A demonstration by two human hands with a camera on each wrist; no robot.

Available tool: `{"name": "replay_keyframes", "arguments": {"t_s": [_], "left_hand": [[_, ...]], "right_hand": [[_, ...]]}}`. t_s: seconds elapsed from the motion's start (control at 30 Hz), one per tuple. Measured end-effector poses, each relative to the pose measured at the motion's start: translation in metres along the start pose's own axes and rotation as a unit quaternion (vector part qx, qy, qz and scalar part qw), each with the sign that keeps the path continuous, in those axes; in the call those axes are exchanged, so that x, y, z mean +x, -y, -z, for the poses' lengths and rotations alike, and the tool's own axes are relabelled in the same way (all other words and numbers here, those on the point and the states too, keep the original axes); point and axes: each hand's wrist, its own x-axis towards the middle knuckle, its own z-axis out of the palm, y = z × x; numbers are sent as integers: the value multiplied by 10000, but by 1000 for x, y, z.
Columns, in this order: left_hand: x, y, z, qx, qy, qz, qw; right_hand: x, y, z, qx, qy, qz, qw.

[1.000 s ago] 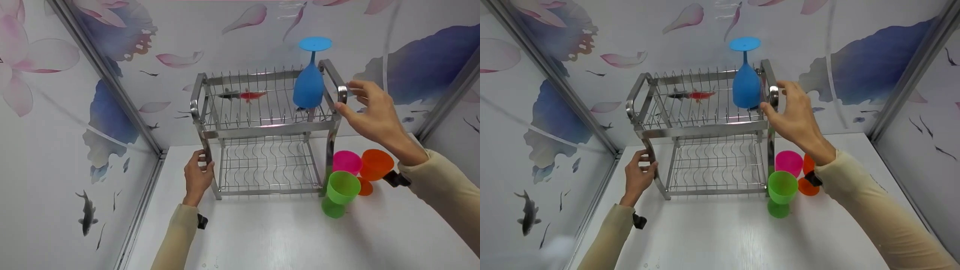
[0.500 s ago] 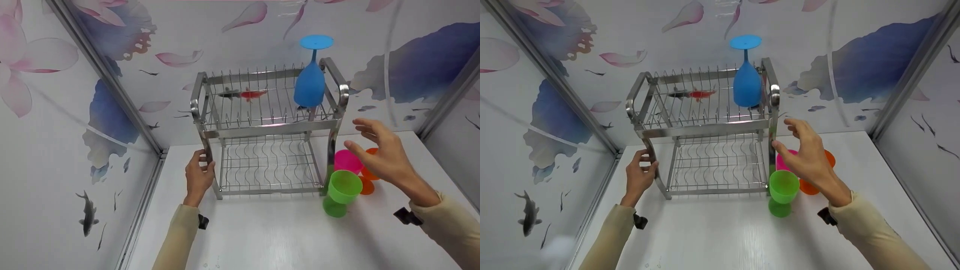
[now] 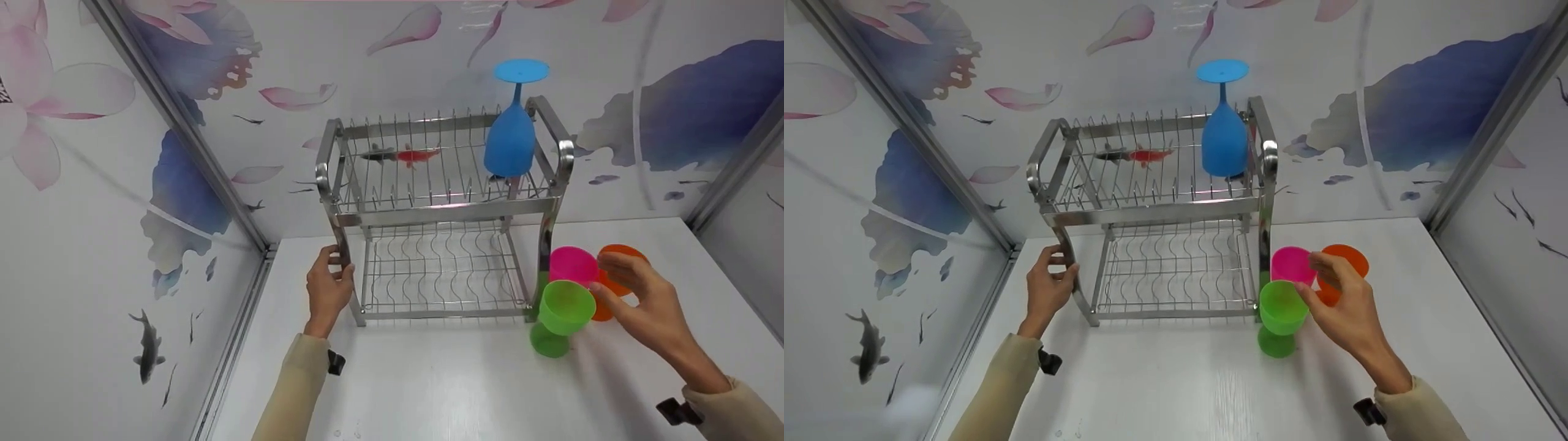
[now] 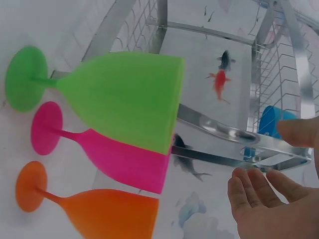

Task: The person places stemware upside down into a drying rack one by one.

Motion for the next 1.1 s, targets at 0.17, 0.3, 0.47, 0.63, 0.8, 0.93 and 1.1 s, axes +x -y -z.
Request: {"name": "replay_keyframes", "arguments": {"t_s": [0.17,0.3,0.47,0.63,0.8,0.93,1.1], "left_hand": [[0,3,2,-177,159,148,9996],[1,6,3,-294,323,145,9989],[3,6,3,-305,330,148,9989],[3,8,3,-273,308,155,9990],[2,8,3,-224,306,210,9991],[2,8,2,-199,297,209,9991],[1,7,3,-145,267,189,9994]], "right_hand": [[-17,-20,-2,163,46,-235,9996],[-29,-37,-5,349,135,-430,9984],[-39,-54,-13,365,202,-594,9974],[-49,-64,-21,621,177,-701,9955],[-57,-70,-29,762,276,-800,9935],[-61,-74,-37,854,313,-897,9918],[-67,-81,-49,973,385,-1140,9880]]}}
